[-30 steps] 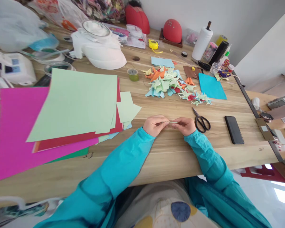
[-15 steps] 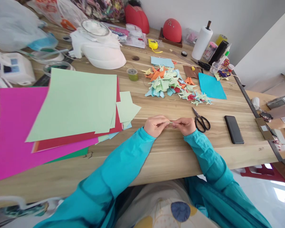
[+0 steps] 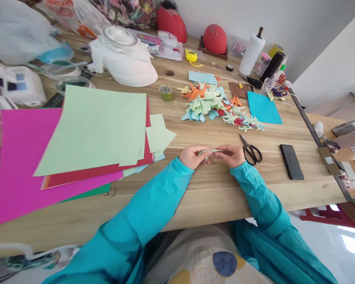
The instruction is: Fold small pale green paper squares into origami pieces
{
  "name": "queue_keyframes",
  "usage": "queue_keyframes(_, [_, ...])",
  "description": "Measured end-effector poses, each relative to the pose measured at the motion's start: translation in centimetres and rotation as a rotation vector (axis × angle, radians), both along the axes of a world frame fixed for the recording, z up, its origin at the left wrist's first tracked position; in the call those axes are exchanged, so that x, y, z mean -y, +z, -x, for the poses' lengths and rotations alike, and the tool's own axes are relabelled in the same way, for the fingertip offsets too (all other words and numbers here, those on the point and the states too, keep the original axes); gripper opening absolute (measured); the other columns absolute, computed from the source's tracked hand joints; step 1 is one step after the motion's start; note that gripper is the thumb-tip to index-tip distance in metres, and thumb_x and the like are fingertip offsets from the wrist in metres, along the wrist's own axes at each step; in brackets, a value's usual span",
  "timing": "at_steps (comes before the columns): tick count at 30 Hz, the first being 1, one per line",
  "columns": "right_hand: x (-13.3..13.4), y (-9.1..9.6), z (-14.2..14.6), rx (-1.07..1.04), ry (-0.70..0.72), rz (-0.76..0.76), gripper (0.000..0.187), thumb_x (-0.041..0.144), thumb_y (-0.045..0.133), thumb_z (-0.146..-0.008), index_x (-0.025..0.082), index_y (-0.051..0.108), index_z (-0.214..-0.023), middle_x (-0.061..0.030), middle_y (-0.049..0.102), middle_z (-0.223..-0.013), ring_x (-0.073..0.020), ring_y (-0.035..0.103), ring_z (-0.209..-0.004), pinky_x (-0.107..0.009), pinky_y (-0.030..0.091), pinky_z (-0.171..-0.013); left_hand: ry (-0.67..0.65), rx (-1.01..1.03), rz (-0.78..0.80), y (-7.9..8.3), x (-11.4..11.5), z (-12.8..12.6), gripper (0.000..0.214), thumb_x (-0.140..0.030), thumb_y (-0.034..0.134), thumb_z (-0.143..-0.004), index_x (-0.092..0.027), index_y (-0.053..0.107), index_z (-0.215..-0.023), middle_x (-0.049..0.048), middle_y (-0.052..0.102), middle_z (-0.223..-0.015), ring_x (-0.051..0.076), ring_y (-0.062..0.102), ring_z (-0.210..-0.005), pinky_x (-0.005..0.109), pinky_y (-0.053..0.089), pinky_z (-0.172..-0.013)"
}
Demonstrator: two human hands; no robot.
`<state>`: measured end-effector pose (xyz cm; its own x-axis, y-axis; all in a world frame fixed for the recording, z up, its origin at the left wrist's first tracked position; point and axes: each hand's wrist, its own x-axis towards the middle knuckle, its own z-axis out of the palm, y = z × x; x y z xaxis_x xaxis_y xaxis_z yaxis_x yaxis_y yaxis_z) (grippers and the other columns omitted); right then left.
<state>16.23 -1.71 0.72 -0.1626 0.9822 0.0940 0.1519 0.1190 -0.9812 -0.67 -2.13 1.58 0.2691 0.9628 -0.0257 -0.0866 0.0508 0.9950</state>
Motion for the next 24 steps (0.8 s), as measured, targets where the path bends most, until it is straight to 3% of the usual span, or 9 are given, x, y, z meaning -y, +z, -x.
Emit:
queue_keyframes(4, [0.08,0.11,0.13,-0.011,0.029,-0.01,0.033,0.04,0.071,-0.059,0.016,0.067,-0.081,-0.0073,0.068,-0.077,-0.0184,0.065,-0.069,-0.033,0.054,-0.067,-0.094,0.068,0.097,-0.21,-0.18,-0.07,0.038,-0.043,0.069,-0.059,-0.01,0.066,-0.079,0.0031,0.063,-0.059,0.013,0.058,-0.043,0.025,0.052,-0.041])
queue_keyframes(9, [0.19,0.63,0.32,-0.049,0.113,0.007,0.031,0.038,0.071,-0.06,0.015,0.067,-0.081,-0.0063,0.068,-0.077,-0.0172,0.065,-0.069,-0.031,0.054,-0.067,-0.093,0.086,0.114,-0.42,-0.29,-0.11,0.039,-0.042,0.07,-0.059,-0.009,0.065,-0.081,0.0027,0.063,-0.057,0.014,0.058,-0.042,0.027,0.052,-0.041])
queue_keyframes(15, [0.23,0.7,0.39,-0.067,0.103,0.032,0.029,0.038,0.068,-0.063,0.014,0.066,-0.078,-0.0043,0.067,-0.068,-0.0143,0.063,-0.062,-0.029,0.054,-0.063,-0.105,0.113,0.135,-0.28,-0.2,-0.1,0.039,-0.039,0.071,-0.058,-0.008,0.065,-0.082,0.0027,0.063,-0.058,0.014,0.059,-0.043,0.028,0.053,-0.041])
queue_keyframes(24, [0.18,0.43,0.01,0.047,0.083,-0.111,0.021,0.035,0.063,-0.07,0.015,0.064,-0.077,-0.0052,0.066,-0.07,-0.0159,0.064,-0.066,-0.029,0.053,-0.063,-0.053,0.021,0.051,-0.53,-0.25,-0.09,0.035,-0.039,0.068,-0.061,-0.01,0.064,-0.08,0.0044,0.066,-0.061,0.018,0.063,-0.053,0.029,0.055,-0.05])
